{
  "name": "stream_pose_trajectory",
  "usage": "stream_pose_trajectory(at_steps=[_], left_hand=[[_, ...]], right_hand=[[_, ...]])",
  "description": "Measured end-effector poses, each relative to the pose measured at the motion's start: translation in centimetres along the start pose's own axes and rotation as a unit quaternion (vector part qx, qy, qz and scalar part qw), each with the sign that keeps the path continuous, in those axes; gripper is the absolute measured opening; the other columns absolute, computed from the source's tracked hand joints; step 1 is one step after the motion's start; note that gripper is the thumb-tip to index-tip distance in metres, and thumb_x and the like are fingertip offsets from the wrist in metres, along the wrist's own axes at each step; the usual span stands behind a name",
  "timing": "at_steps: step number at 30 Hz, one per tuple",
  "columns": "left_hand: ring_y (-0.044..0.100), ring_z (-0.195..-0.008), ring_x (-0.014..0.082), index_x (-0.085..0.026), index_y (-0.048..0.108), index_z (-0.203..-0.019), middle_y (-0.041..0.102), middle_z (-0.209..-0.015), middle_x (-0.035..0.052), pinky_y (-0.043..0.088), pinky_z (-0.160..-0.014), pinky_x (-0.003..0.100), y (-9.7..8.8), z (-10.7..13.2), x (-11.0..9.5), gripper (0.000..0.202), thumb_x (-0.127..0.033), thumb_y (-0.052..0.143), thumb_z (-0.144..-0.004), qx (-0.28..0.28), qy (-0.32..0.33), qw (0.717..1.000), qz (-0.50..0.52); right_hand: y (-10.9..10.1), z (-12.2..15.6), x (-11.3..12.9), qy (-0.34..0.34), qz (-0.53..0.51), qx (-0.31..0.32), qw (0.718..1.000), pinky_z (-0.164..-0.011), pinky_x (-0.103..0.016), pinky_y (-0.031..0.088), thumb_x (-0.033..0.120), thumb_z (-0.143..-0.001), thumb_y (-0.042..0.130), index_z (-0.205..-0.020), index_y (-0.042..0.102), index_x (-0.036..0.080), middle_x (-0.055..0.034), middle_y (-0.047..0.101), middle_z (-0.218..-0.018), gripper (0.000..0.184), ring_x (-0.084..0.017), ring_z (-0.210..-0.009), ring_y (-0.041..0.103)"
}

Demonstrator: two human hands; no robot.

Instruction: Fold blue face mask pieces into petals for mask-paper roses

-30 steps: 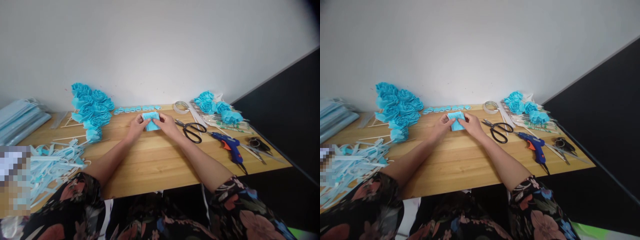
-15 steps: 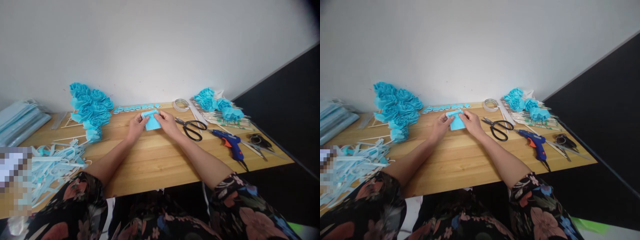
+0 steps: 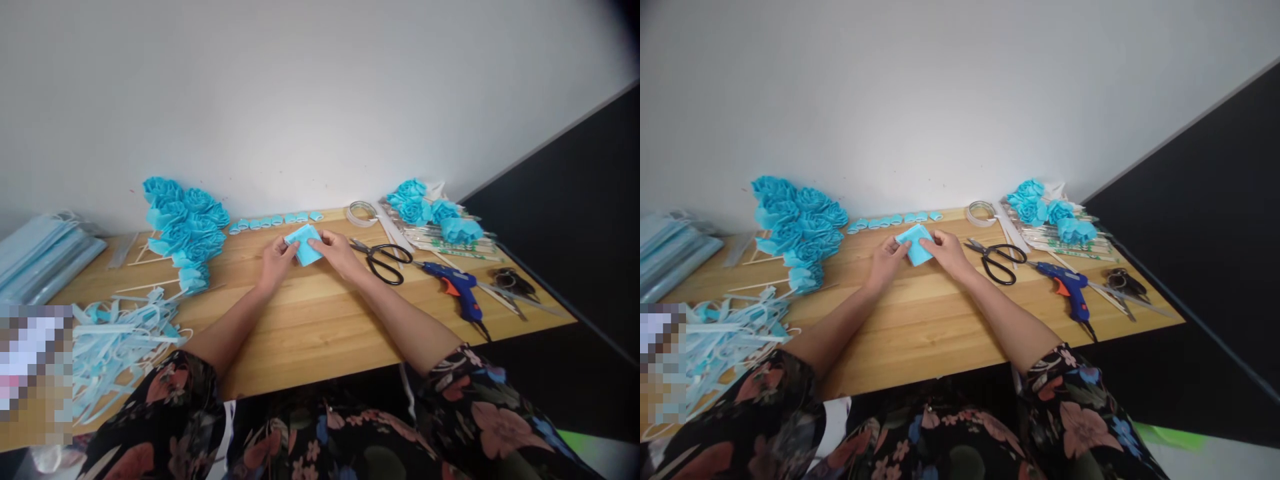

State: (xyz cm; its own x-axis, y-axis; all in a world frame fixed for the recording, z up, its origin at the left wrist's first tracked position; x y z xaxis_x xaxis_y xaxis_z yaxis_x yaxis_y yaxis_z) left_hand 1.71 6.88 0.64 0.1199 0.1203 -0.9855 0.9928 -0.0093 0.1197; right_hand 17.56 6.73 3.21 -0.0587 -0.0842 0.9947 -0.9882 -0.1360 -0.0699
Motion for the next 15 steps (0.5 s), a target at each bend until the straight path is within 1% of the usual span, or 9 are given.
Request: stream_pose_trajectory(at_steps=[2,4,6,8,9,10,13,14,15], left_hand=[[0.063,-0.065,0.0139,-0.018,0.061,-0.085,0.068,-0.073,-0.0007,0.051,-0.069,0.027,0.5,0.0,0.3,0.040,-0.052,0.080,-0.074,0.038,-0.013,0.999,-0.020],[0.067,-0.079,0.0167,-0.018,0.064,-0.092,0.071,-0.085,0.0023,0.053,-0.082,0.031,0.8,0.2,-0.2,0.038,-0.045,0.081,-0.073,0.061,0.008,0.996,-0.062],[0.068,-0.099,0.0210,-0.019,0.067,-0.102,0.073,-0.104,0.0065,0.050,-0.098,0.035,0.6,0.3,-1.4,0.041,-0.037,0.084,-0.070,0.054,0.053,0.990,-0.115],[0.065,-0.115,0.0245,-0.020,0.068,-0.110,0.072,-0.118,0.0092,0.045,-0.108,0.038,0.4,0.4,-2.4,0.048,-0.031,0.086,-0.067,0.038,0.087,0.985,-0.144],[0.064,-0.118,0.0252,-0.021,0.068,-0.111,0.071,-0.120,0.0096,0.044,-0.110,0.039,0.4,0.4,-2.7,0.048,-0.029,0.086,-0.067,0.038,0.093,0.984,-0.148],[0.065,-0.116,0.0250,-0.021,0.069,-0.109,0.072,-0.119,0.0094,0.044,-0.109,0.038,0.5,0.3,-2.7,0.043,-0.027,0.084,-0.069,0.043,0.091,0.984,-0.150],[0.068,-0.096,0.0217,-0.020,0.068,-0.093,0.073,-0.098,0.0058,0.050,-0.096,0.035,0.6,0.0,-1.8,0.020,-0.026,0.076,-0.076,0.064,0.055,0.984,-0.159],[0.068,-0.090,0.0206,-0.019,0.067,-0.089,0.072,-0.092,0.0047,0.051,-0.092,0.034,0.5,-0.2,-1.3,0.017,-0.028,0.075,-0.077,0.063,0.039,0.986,-0.152],[0.068,-0.088,0.0201,-0.019,0.065,-0.089,0.071,-0.090,0.0041,0.051,-0.089,0.034,0.3,-0.3,-0.8,0.019,-0.030,0.075,-0.077,0.058,0.026,0.989,-0.137]], right_hand=[[-1.0,-0.1,0.8,-0.033,0.058,-0.028,0.997,-0.069,-0.029,0.042,0.049,-0.079,0.067,-0.082,0.062,0.020,0.0019,0.062,-0.075,0.030,-0.015,-0.071,0.053],[-1.7,-0.1,2.0,-0.080,0.136,-0.037,0.987,-0.073,-0.030,0.043,0.045,-0.082,0.066,-0.089,0.066,0.020,-0.0002,0.067,-0.082,0.026,-0.018,-0.076,0.058],[-1.9,0.0,3.1,-0.122,0.211,-0.023,0.970,-0.079,-0.032,0.044,0.041,-0.085,0.064,-0.096,0.070,0.020,-0.0033,0.073,-0.092,0.024,-0.021,-0.085,0.063],[-1.7,0.1,3.7,-0.146,0.257,-0.003,0.955,-0.084,-0.033,0.044,0.039,-0.088,0.062,-0.098,0.073,0.021,-0.0057,0.077,-0.100,0.023,-0.023,-0.091,0.066],[-1.5,0.2,3.7,-0.151,0.270,0.009,0.951,-0.085,-0.034,0.045,0.038,-0.089,0.061,-0.098,0.074,0.021,-0.0063,0.078,-0.103,0.023,-0.024,-0.093,0.067],[-1.3,0.3,3.7,-0.151,0.278,0.022,0.949,-0.086,-0.034,0.045,0.038,-0.089,0.060,-0.098,0.074,0.021,-0.0065,0.078,-0.104,0.023,-0.024,-0.094,0.067],[-0.3,0.3,2.6,-0.123,0.293,0.073,0.945,-0.081,-0.032,0.043,0.036,-0.088,0.062,-0.101,0.074,0.021,-0.0055,0.078,-0.103,0.024,-0.023,-0.090,0.067],[-0.2,0.2,2.1,-0.107,0.300,0.083,0.944,-0.078,-0.031,0.042,0.035,-0.086,0.063,-0.101,0.074,0.021,-0.0048,0.078,-0.100,0.023,-0.022,-0.086,0.065],[-0.3,0.0,1.7,-0.094,0.306,0.082,0.944,-0.076,-0.031,0.041,0.035,-0.085,0.064,-0.099,0.074,0.020,-0.0041,0.077,-0.096,0.022,-0.021,-0.083,0.064]])
Point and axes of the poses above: each hand's wrist, its own z-axis away from the middle knuckle, its own y-axis out of the palm, x = y × z, the point moved 8 cm from there along -z, towards the middle knuckle
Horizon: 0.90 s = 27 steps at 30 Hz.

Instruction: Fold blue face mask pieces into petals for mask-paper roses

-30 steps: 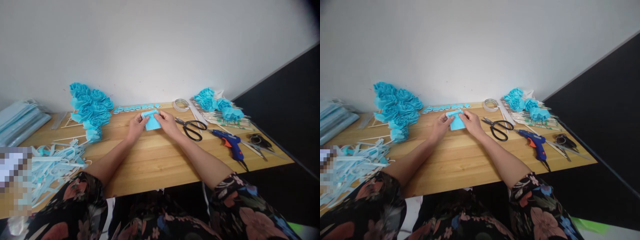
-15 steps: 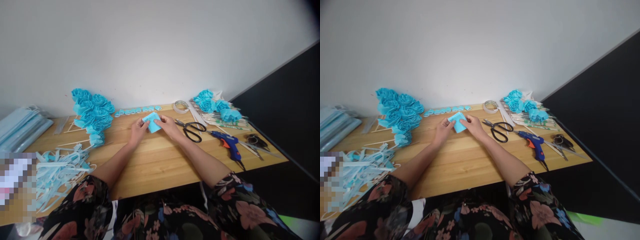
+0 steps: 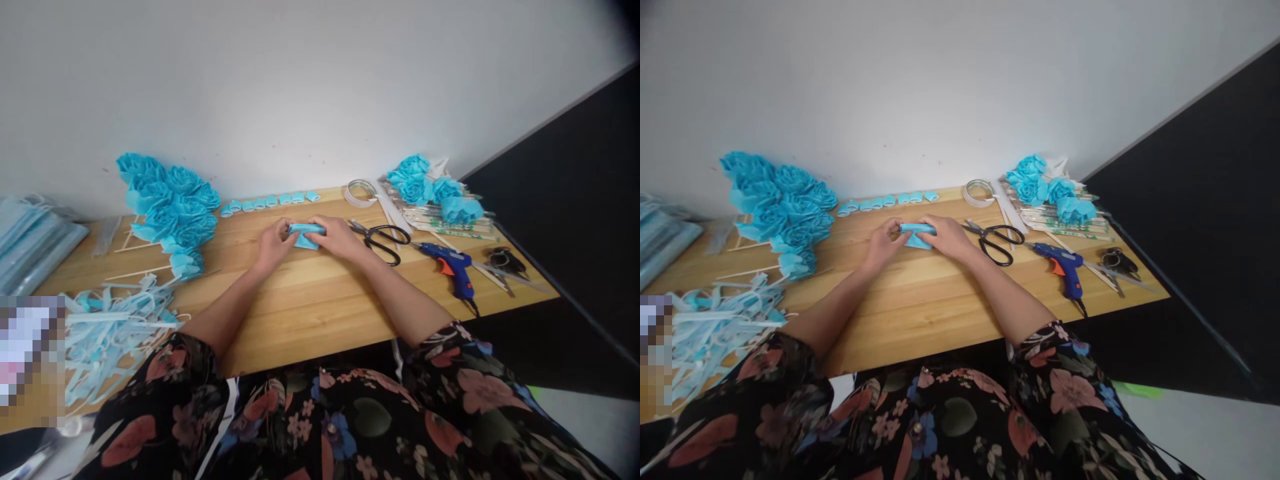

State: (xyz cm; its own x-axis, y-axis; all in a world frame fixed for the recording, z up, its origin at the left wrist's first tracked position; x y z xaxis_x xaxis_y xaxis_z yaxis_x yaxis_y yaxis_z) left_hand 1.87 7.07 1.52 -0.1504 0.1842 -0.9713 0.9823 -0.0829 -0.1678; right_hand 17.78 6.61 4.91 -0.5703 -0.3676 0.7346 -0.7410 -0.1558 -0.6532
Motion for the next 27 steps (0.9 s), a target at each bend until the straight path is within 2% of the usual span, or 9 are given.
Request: stream_pose_trajectory(at_steps=[6,11,14,17,19,21,22,24,27], left_hand=[[0.071,-0.106,0.0220,-0.021,0.056,-0.115,0.072,-0.114,0.0100,0.053,-0.100,0.039,-1.0,-0.7,1.3,0.050,-0.051,0.077,-0.080,-0.024,-0.034,0.983,0.180],[0.074,-0.095,0.0201,-0.021,0.054,-0.115,0.073,-0.102,0.0074,0.054,-0.100,0.042,1.2,0.5,0.8,0.049,-0.046,0.079,-0.081,0.047,-0.120,0.963,0.238],[0.075,-0.092,0.0209,-0.021,0.058,-0.114,0.075,-0.095,0.0078,0.055,-0.100,0.043,2.7,5.1,-0.4,0.050,-0.046,0.083,-0.078,0.112,-0.186,0.945,0.244],[0.076,-0.087,0.0234,-0.022,0.065,-0.103,0.077,-0.096,0.0102,0.060,-0.086,0.040,2.8,12.9,-2.2,0.045,-0.055,0.082,-0.077,0.234,-0.254,0.919,0.190],[0.076,-0.085,0.0233,-0.024,0.069,-0.103,0.077,-0.100,0.0097,0.061,-0.072,0.036,1.5,18.7,-3.2,0.039,-0.060,0.068,-0.089,0.343,-0.299,0.885,0.096],[0.073,-0.074,0.0199,-0.027,0.072,-0.107,0.076,-0.097,0.0058,0.058,-0.058,0.029,-1.2,22.4,-4.1,0.036,-0.058,0.057,-0.096,0.395,-0.286,0.872,-0.037],[0.072,-0.073,0.0195,-0.026,0.074,-0.106,0.075,-0.091,0.0049,0.057,-0.056,0.027,-2.8,23.1,-4.6,0.035,-0.055,0.057,-0.097,0.388,-0.256,0.879,-0.107],[0.070,-0.066,0.0180,-0.026,0.075,-0.106,0.076,-0.084,0.0040,0.055,-0.054,0.026,-6.1,22.8,-5.6,0.034,-0.054,0.061,-0.095,0.293,-0.220,0.915,-0.170],[0.074,-0.083,0.0218,-0.026,0.077,-0.108,0.080,-0.099,0.0065,0.061,-0.075,0.032,-8.3,21.0,-7.3,0.034,-0.053,0.067,-0.089,0.167,-0.152,0.957,-0.182]], right_hand=[[-2.6,-0.7,-3.0,0.044,-0.111,-0.158,0.980,-0.078,-0.032,0.044,0.041,-0.081,0.065,-0.092,0.067,0.018,-0.0022,0.067,-0.086,0.025,-0.019,-0.081,0.055],[-2.9,-1.1,-5.0,0.084,-0.238,-0.187,0.949,-0.066,-0.030,0.047,0.045,-0.076,0.066,-0.084,0.060,0.021,0.0010,0.053,-0.075,0.026,-0.016,-0.074,0.050],[-2.7,-1.1,-4.9,0.086,-0.266,-0.187,0.942,-0.063,-0.029,0.048,0.046,-0.074,0.067,-0.082,0.057,0.022,0.0014,0.051,-0.074,0.028,-0.016,-0.073,0.050],[-2.3,-1.2,-4.5,0.084,-0.269,-0.171,0.944,-0.064,-0.030,0.047,0.045,-0.073,0.067,-0.080,0.056,0.022,0.0016,0.050,-0.073,0.026,-0.016,-0.072,0.050],[-1.9,-1.3,-3.9,0.075,-0.271,-0.144,0.949,-0.066,-0.030,0.047,0.045,-0.074,0.067,-0.083,0.058,0.022,0.0015,0.052,-0.073,0.027,-0.017,-0.074,0.051],[-1.7,-1.3,-2.7,0.045,-0.255,-0.123,0.958,-0.069,-0.031,0.046,0.046,-0.075,0.067,-0.086,0.060,0.021,0.0013,0.054,-0.075,0.029,-0.017,-0.075,0.052],[-1.7,-1.2,-2.0,0.021,-0.236,-0.118,0.964,-0.071,-0.030,0.045,0.046,-0.076,0.067,-0.087,0.062,0.020,0.0012,0.055,-0.075,0.029,-0.017,-0.076,0.052],[-1.7,-0.9,-0.3,-0.030,-0.185,-0.113,0.976,-0.074,-0.030,0.045,0.045,-0.078,0.066,-0.089,0.064,0.019,0.0007,0.060,-0.079,0.029,-0.017,-0.077,0.053],[-0.7,-0.4,2.0,-0.087,-0.085,-0.074,0.990,-0.080,-0.031,0.044,0.040,-0.081,0.063,-0.096,0.070,0.018,-0.0029,0.071,-0.091,0.027,-0.019,-0.083,0.059]])
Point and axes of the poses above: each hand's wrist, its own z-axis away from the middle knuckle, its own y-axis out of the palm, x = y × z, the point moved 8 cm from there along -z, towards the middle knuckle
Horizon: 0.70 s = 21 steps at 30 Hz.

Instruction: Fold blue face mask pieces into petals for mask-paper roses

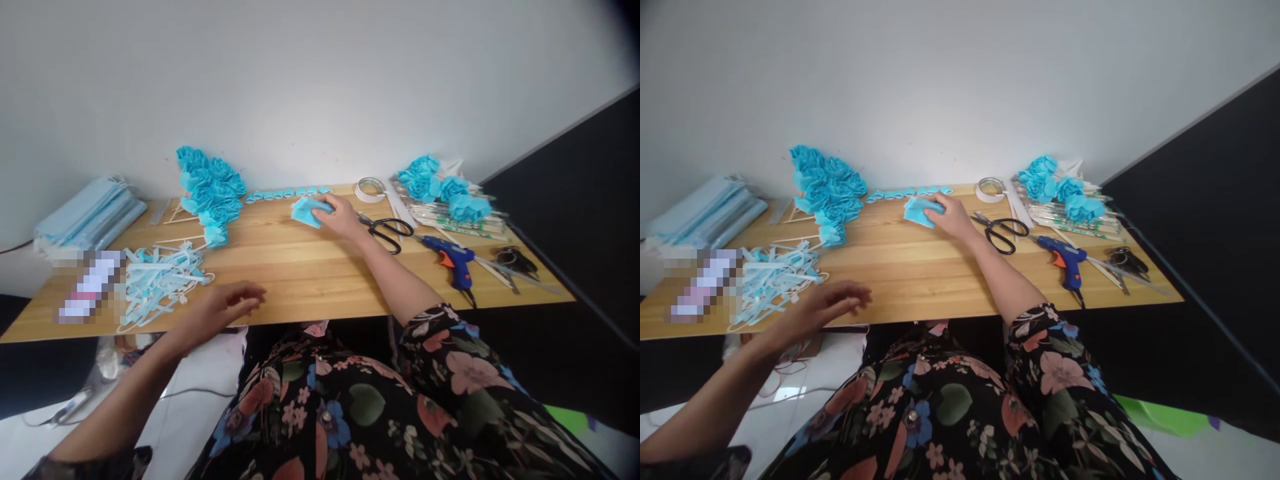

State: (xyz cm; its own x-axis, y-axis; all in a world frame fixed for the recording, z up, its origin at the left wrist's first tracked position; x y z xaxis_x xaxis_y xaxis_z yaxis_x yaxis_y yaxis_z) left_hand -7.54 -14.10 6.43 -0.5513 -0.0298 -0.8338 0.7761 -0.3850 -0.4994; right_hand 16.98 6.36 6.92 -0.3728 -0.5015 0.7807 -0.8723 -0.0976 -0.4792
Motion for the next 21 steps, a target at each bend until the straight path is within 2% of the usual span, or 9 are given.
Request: stream_pose_trajectory(at_steps=[2,5,9,11,13,14,17,19,21], left_hand=[[0.074,-0.102,0.0263,-0.026,0.078,-0.108,0.079,-0.116,0.0088,0.059,-0.091,0.038,-0.6,-1.2,-1.1,0.033,-0.050,0.072,-0.086,-0.064,0.048,0.997,0.002],[0.071,-0.113,0.0280,-0.026,0.072,-0.126,0.074,-0.129,0.0116,0.055,-0.101,0.044,-0.4,-4.3,-2.2,0.049,-0.048,0.075,-0.083,-0.126,0.109,0.985,0.041],[0.061,-0.131,0.0322,-0.022,0.061,-0.139,0.061,-0.148,0.0172,0.046,-0.111,0.049,-1.7,-9.1,-3.1,0.073,-0.044,0.083,-0.073,-0.245,0.178,0.951,0.058],[0.059,-0.134,0.0329,-0.021,0.057,-0.143,0.061,-0.146,0.0175,0.044,-0.113,0.047,-2.1,-11.6,-3.0,0.082,-0.041,0.086,-0.069,-0.266,0.182,0.943,0.080],[0.062,-0.128,0.0312,-0.020,0.058,-0.142,0.068,-0.135,0.0155,0.046,-0.109,0.042,-2.2,-13.9,-2.8,0.084,-0.039,0.089,-0.066,-0.266,0.173,0.941,0.116],[0.066,-0.121,0.0294,-0.020,0.062,-0.136,0.072,-0.125,0.0129,0.049,-0.103,0.039,-1.9,-14.8,-2.8,0.078,-0.039,0.089,-0.066,-0.253,0.165,0.944,0.135],[0.066,-0.081,0.0192,-0.016,0.072,-0.093,0.071,-0.082,0.0032,0.049,-0.075,0.028,-1.0,-16.7,-2.8,0.037,-0.043,0.084,-0.070,-0.227,0.132,0.946,0.188],[0.057,-0.066,0.0136,-0.017,0.066,-0.075,0.062,-0.068,-0.0010,0.042,-0.065,0.025,-0.7,-16.9,-3.3,0.031,-0.045,0.080,-0.073,-0.235,0.126,0.938,0.222],[0.053,-0.064,0.0121,-0.017,0.064,-0.074,0.061,-0.069,-0.0021,0.040,-0.064,0.025,-0.6,-16.9,-4.1,0.030,-0.043,0.078,-0.073,-0.245,0.135,0.926,0.254]], right_hand=[[1.8,0.3,0.6,-0.017,0.079,0.073,0.994,-0.082,-0.032,0.043,0.033,-0.082,0.062,-0.097,0.073,0.018,-0.0065,0.075,-0.100,0.024,-0.022,-0.090,0.063],[3.7,0.4,0.8,-0.017,0.171,0.159,0.972,-0.080,-0.031,0.041,0.026,-0.084,0.060,-0.100,0.075,0.018,-0.0100,0.078,-0.106,0.024,-0.024,-0.094,0.065],[3.4,-0.1,2.5,-0.036,0.185,0.157,0.969,-0.074,-0.030,0.038,0.028,-0.087,0.058,-0.104,0.075,0.020,-0.0070,0.079,-0.102,0.025,-0.022,-0.088,0.065],[2.7,-0.1,3.8,-0.052,0.171,0.150,0.972,-0.072,-0.029,0.037,0.029,-0.086,0.059,-0.101,0.075,0.021,-0.0051,0.079,-0.099,0.024,-0.021,-0.086,0.064],[1.9,0.1,4.9,-0.054,0.158,0.142,0.976,-0.071,-0.029,0.037,0.032,-0.086,0.059,-0.098,0.075,0.021,-0.0042,0.078,-0.094,0.023,-0.020,-0.083,0.064],[1.4,0.3,5.2,-0.048,0.152,0.139,0.977,-0.070,-0.029,0.036,0.033,-0.086,0.058,-0.096,0.075,0.020,-0.0037,0.077,-0.090,0.023,-0.020,-0.081,0.063],[0.3,0.8,5.4,-0.021,0.120,0.125,0.985,-0.071,-0.029,0.038,0.033,-0.082,0.061,-0.090,0.073,0.019,-0.0023,0.073,-0.082,0.020,-0.018,-0.076,0.061],[-0.2,1.1,4.7,0.009,0.052,0.103,0.993,-0.072,-0.030,0.043,0.032,-0.078,0.065,-0.100,0.072,0.019,-0.0018,0.072,-0.083,0.027,-0.018,-0.075,0.061],[-0.3,1.4,3.4,0.050,-0.067,0.082,0.993,-0.073,-0.030,0.048,0.034,-0.074,0.069,-0.121,0.065,0.019,-0.0012,0.072,-0.087,0.050,-0.018,-0.076,0.063]])
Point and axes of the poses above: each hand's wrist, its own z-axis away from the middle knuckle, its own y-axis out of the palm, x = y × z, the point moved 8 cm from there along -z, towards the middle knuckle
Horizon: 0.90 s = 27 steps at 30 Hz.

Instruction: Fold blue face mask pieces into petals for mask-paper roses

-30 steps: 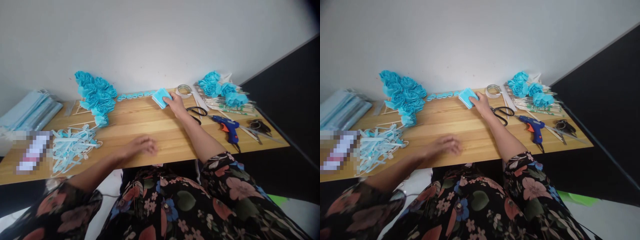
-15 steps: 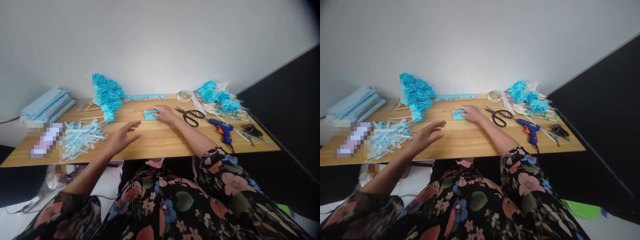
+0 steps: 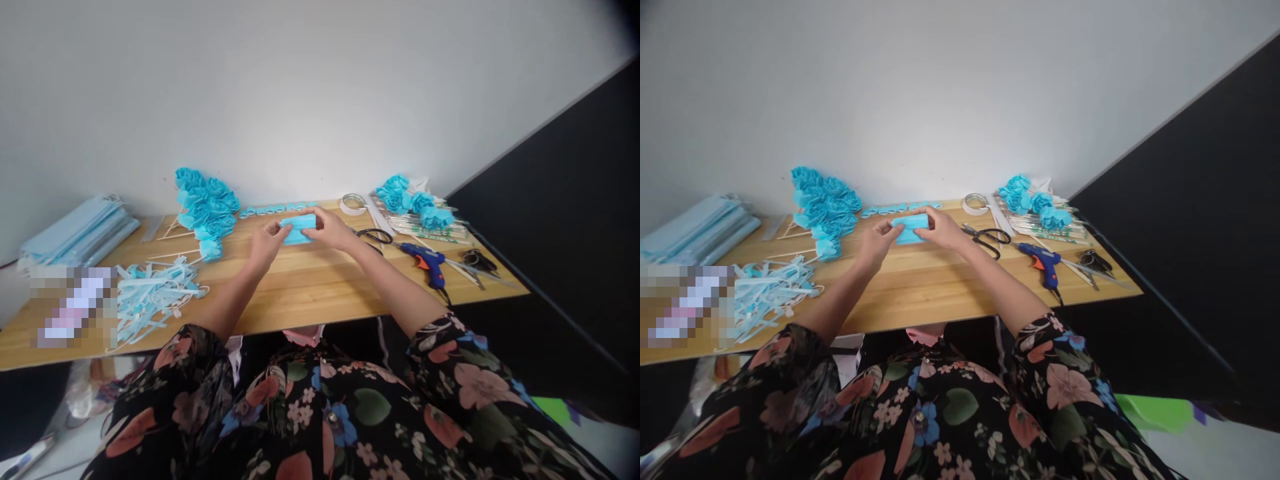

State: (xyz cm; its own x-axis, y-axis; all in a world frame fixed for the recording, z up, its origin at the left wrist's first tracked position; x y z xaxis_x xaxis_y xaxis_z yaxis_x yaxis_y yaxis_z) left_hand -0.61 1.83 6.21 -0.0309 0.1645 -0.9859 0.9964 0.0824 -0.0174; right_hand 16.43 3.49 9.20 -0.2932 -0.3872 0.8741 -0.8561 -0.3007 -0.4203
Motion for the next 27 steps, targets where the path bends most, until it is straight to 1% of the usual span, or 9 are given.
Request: stream_pose_trajectory(at_steps=[1,3,9,12,15,18,21,24,27], left_hand=[[0.054,-0.065,0.0123,-0.018,0.064,-0.076,0.061,-0.071,-0.0022,0.041,-0.065,0.025,0.2,0.0,-0.3,0.028,-0.043,0.078,-0.074,-0.002,0.003,1.000,0.013],[0.055,-0.068,0.0129,-0.018,0.063,-0.079,0.062,-0.073,-0.0021,0.043,-0.068,0.025,0.7,0.0,-0.8,0.028,-0.042,0.077,-0.075,-0.005,0.007,1.000,0.025],[0.057,-0.077,0.0143,-0.019,0.059,-0.087,0.061,-0.080,-0.0008,0.046,-0.074,0.025,1.2,-0.6,-1.1,0.029,-0.046,0.070,-0.083,-0.020,0.057,0.998,0.037],[0.052,-0.069,0.0121,-0.019,0.055,-0.085,0.056,-0.075,-0.0027,0.044,-0.067,0.023,1.3,-1.2,-0.7,0.024,-0.041,0.065,-0.085,-0.030,0.071,0.997,-0.010],[0.051,-0.065,0.0126,-0.019,0.054,-0.084,0.053,-0.071,-0.0030,0.042,-0.062,0.023,1.3,-1.6,-0.5,0.018,-0.036,0.059,-0.088,-0.039,0.078,0.994,-0.059],[0.054,-0.066,0.0144,-0.019,0.057,-0.086,0.057,-0.074,-0.0013,0.044,-0.061,0.024,1.6,-1.8,-0.2,0.019,-0.038,0.057,-0.088,-0.031,0.074,0.993,-0.082],[0.055,-0.064,0.0156,-0.019,0.057,-0.084,0.057,-0.072,-0.0009,0.044,-0.058,0.025,1.7,-1.8,0.0,0.019,-0.038,0.057,-0.087,-0.025,0.073,0.991,-0.107],[0.056,-0.064,0.0166,-0.019,0.060,-0.086,0.061,-0.073,-0.0001,0.044,-0.059,0.025,1.6,-1.8,-0.1,0.020,-0.038,0.056,-0.087,-0.024,0.077,0.984,-0.158],[0.057,-0.064,0.0174,-0.019,0.059,-0.082,0.060,-0.068,-0.0003,0.042,-0.062,0.026,1.7,-1.7,-0.5,0.022,-0.039,0.054,-0.087,-0.021,0.101,0.973,-0.205]], right_hand=[[0.1,0.1,-0.7,0.015,-0.067,-0.002,0.998,-0.074,-0.031,0.051,0.035,-0.072,0.071,-0.130,0.059,0.020,-0.0007,0.072,-0.088,0.061,-0.018,-0.077,0.065],[0.5,0.2,-2.1,0.033,-0.154,-0.015,0.987,-0.075,-0.031,0.054,0.036,-0.070,0.074,-0.134,0.054,0.022,0.0005,0.072,-0.087,0.068,-0.018,-0.078,0.066],[1.8,0.4,-3.3,0.017,-0.200,-0.033,0.979,-0.092,-0.031,0.054,0.027,-0.070,0.077,-0.118,0.062,0.019,-0.0044,0.075,-0.107,0.051,-0.016,-0.092,0.069],[1.9,0.4,-3.7,0.051,-0.235,-0.043,0.970,-0.087,-0.028,0.055,0.027,-0.068,0.079,-0.114,0.064,0.018,-0.0040,0.076,-0.107,0.049,-0.017,-0.094,0.069],[2.1,0.7,-3.7,0.093,-0.272,-0.035,0.957,-0.077,-0.025,0.055,0.035,-0.070,0.081,-0.112,0.068,0.018,-0.0037,0.075,-0.105,0.047,-0.017,-0.091,0.068],[1.8,1.0,-3.6,0.123,-0.281,-0.054,0.950,-0.075,-0.025,0.055,0.046,-0.073,0.081,-0.106,0.070,0.017,-0.0039,0.074,-0.097,0.046,-0.015,-0.085,0.066],[1.4,1.1,-3.3,0.134,-0.274,-0.065,0.950,-0.073,-0.026,0.054,0.052,-0.069,0.084,-0.105,0.071,0.018,-0.0041,0.073,-0.096,0.051,-0.016,-0.083,0.065],[1.4,0.9,-2.8,0.121,-0.266,-0.043,0.956,-0.075,-0.027,0.054,0.055,-0.069,0.083,-0.109,0.070,0.020,-0.0047,0.072,-0.103,0.055,-0.017,-0.088,0.065],[1.4,0.6,-2.8,0.102,-0.205,-0.020,0.973,-0.074,-0.027,0.051,0.056,-0.076,0.075,-0.104,0.068,0.020,-0.0028,0.070,-0.100,0.047,-0.016,-0.087,0.063]])
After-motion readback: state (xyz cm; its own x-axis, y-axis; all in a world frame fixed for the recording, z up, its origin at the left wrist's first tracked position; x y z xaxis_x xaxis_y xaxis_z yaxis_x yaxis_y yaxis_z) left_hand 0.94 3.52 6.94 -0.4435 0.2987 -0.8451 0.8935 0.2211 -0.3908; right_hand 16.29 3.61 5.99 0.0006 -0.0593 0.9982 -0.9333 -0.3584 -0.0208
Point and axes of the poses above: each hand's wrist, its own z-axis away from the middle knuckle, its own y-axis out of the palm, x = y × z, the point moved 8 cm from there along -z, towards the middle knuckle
